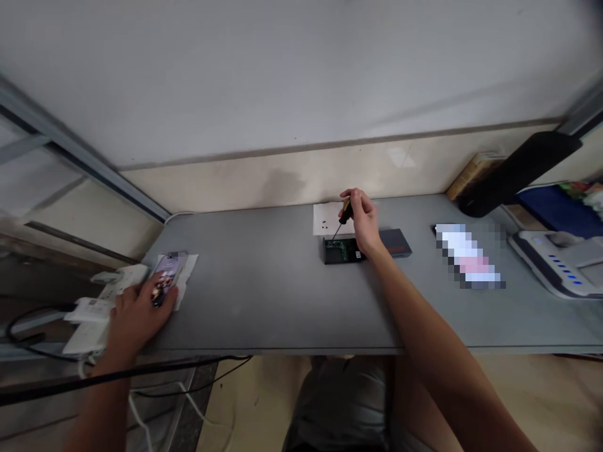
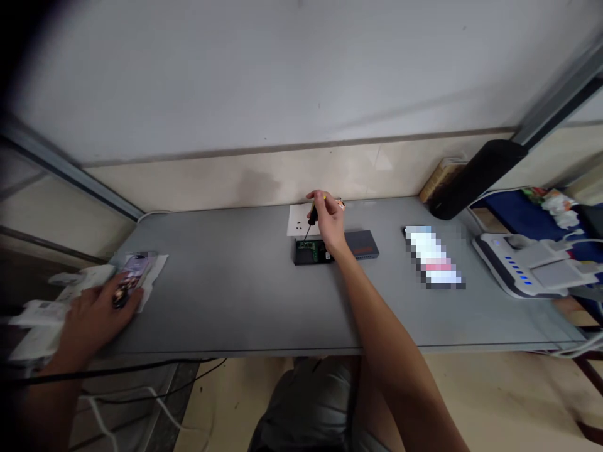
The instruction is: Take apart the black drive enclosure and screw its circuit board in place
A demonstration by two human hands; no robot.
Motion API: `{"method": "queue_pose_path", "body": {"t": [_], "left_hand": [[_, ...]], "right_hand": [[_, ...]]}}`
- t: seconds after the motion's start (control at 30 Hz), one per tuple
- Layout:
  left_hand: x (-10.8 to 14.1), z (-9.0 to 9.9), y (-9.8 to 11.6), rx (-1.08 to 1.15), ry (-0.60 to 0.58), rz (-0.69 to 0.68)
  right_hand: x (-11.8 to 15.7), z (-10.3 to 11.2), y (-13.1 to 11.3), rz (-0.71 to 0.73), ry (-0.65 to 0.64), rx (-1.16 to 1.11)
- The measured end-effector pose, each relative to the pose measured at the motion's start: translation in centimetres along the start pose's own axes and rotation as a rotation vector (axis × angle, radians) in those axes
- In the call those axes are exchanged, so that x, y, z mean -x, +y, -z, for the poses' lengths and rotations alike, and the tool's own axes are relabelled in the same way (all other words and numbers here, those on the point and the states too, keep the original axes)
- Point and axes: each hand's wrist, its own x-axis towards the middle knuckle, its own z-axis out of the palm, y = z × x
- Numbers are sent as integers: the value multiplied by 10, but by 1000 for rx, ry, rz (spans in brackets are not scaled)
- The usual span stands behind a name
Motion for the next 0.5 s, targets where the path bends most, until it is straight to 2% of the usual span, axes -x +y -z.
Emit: {"method": "queue_pose_path", "body": {"t": [0.13,0.33,0.5], "left_hand": [[3,-2,-1,-16,22,12],[2,-12,-11,121,117,-3],[5,-10,-7,82,82,5]], "right_hand": [[0,1,1,12,-4,37],[0,-1,3,2,12,39],[1,-2,1,9,16,27]]}}
